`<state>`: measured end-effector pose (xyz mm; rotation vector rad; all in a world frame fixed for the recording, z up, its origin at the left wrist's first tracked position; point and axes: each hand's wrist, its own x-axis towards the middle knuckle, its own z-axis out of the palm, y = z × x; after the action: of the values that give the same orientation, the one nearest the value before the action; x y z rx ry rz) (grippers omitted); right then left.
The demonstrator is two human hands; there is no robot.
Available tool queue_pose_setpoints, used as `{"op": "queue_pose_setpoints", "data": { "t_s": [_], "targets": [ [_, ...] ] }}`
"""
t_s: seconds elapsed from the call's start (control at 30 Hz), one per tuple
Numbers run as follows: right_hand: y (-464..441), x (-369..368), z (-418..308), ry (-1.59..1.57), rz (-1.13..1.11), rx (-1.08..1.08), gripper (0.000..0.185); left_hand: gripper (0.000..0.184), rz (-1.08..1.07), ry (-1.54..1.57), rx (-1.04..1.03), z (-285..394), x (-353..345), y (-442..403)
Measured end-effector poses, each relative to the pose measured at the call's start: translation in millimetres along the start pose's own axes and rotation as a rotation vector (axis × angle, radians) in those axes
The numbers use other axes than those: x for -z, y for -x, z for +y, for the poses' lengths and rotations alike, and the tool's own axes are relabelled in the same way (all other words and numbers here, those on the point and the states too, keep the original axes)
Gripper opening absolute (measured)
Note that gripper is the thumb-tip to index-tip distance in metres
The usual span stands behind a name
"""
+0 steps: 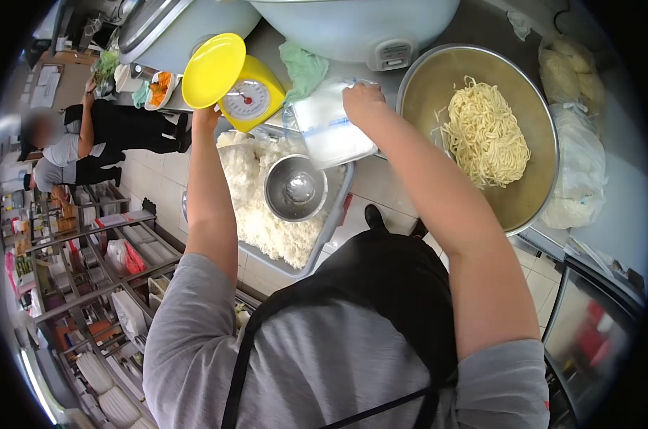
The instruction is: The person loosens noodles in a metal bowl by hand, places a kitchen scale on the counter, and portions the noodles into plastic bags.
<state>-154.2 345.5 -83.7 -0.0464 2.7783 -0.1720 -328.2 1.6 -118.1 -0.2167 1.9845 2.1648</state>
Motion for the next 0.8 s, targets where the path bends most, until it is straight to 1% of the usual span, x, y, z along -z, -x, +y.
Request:
{"op": "queue_pose_setpoints", "data": {
  "t_s": [0.03,0.1,0.13,0.2,0.23,0.27,0.3,0.33,0.37,0.4,0.43,0.47,0.5,0.53,0.57,0.6,0.63,0.67,0.7,0.73,0.8],
  "targets": [
    [4.7,5.4,0.4,0.006,-0.003,0.001,0.031,0.054,0.001,-0.004,-0.024,-1.3,-4.9,-0.2],
    [21.9,19.9,-2.9,0.284,-0.11,-0.064,0.025,0.054,0.006,-0.022,-0.038,0.4,-13.7,2.4],
    [22.9,18.1,0.0,0.284,-0.112,-0.067,0.025,0.054,0.002,-0.021,-0.035,2.2,-17.5,4.7],
    [21.2,16.8,6.9,0.369,0.004,-0.075,0.022,0.052,-0.009,-0.008,-0.041,3.5,-21.6,8.1],
    [18.3,13.5,5.5,0.44,0.032,-0.123,0.021,0.052,-0.009,-0.011,-0.036,1.6,-21.4,12.1],
    [16.0,10.7,6.6,0.436,0.027,-0.119,0.021,0.047,0.099,0.068,-0.021,1.4,-24.2,23.4],
    [13.9,9.4,8.7,0.418,0.086,-0.128,0.021,0.042,0.209,0.147,-0.009,-1.5,-25.7,35.6],
    [13.1,7.2,10.4,0.401,0.147,-0.137,0.022,0.039,0.347,0.049,-0.09,-10.1,-27.2,53.8],
    [14.4,3.2,10.8,0.4,0.143,-0.132,0.022,0.038,0.484,-0.049,-0.168,-28.9,-26.6,73.1],
    [14.5,-1.0,12.0,0.326,0.14,-0.121,0.021,0.034,0.599,-0.268,-0.439,-69.2,-21.2,87.0],
    [15.1,-5.0,13.0,0.253,0.131,-0.109,0.02,0.035,0.601,-0.267,-0.58,-78.8,-61.5,139.8],
    [13.3,-6.1,14.7,0.254,0.119,-0.106,0.02,0.036,0.434,-0.488,-0.655,-105.5,-84.9,181.5],
    [8.9,-3.2,16.9,0.169,0.082,-0.068,0.022,0.04,0.155,-0.654,-0.541,-97.0,-114.7,232.0],
    [7.8,-0.5,16.8,0.086,0.043,-0.03,0.024,0.04,-0.081,-0.941,-0.672,-86.2,-138.1,260.0],
    [10.8,3.3,12.8,0.098,0.15,0.009,0.026,0.04,-0.333,-1.217,-0.799,-81.7,-150.8,273.8],
    [13.9,11.9,8.5,0.112,0.264,0.046,0.027,0.04,-0.336,-1.206,-0.798,-110.4,-143.1,265.4],
    [27.5,24.5,2.5,0.066,0.395,0.132,0.027,0.038,-0.313,-1.378,-0.697,-159.9,-128.9,248.3],
    [48.5,34.6,-4.8,0.02,0.52,0.222,0.027,0.036,-0.288,-1.547,-0.584,-188.4,-122.2,237.5],
    [66.4,41.8,-8.3,-0.092,0.612,0.275,0.028,0.036,-0.24,-1.427,-0.632,-186.3,-123.6,230.9],
    [87.6,40.3,-15.2,-0.216,0.691,0.329,0.029,0.036,-0.247,-1.418,-0.62,-180.9,-127.3,229.1],
    [131.5,11.8,-23.7,-0.67,0.557,0.324,0.034,0.043,-0.079,-1.116,-0.5,-159.0,-141.2,218.2]
  ]
}}
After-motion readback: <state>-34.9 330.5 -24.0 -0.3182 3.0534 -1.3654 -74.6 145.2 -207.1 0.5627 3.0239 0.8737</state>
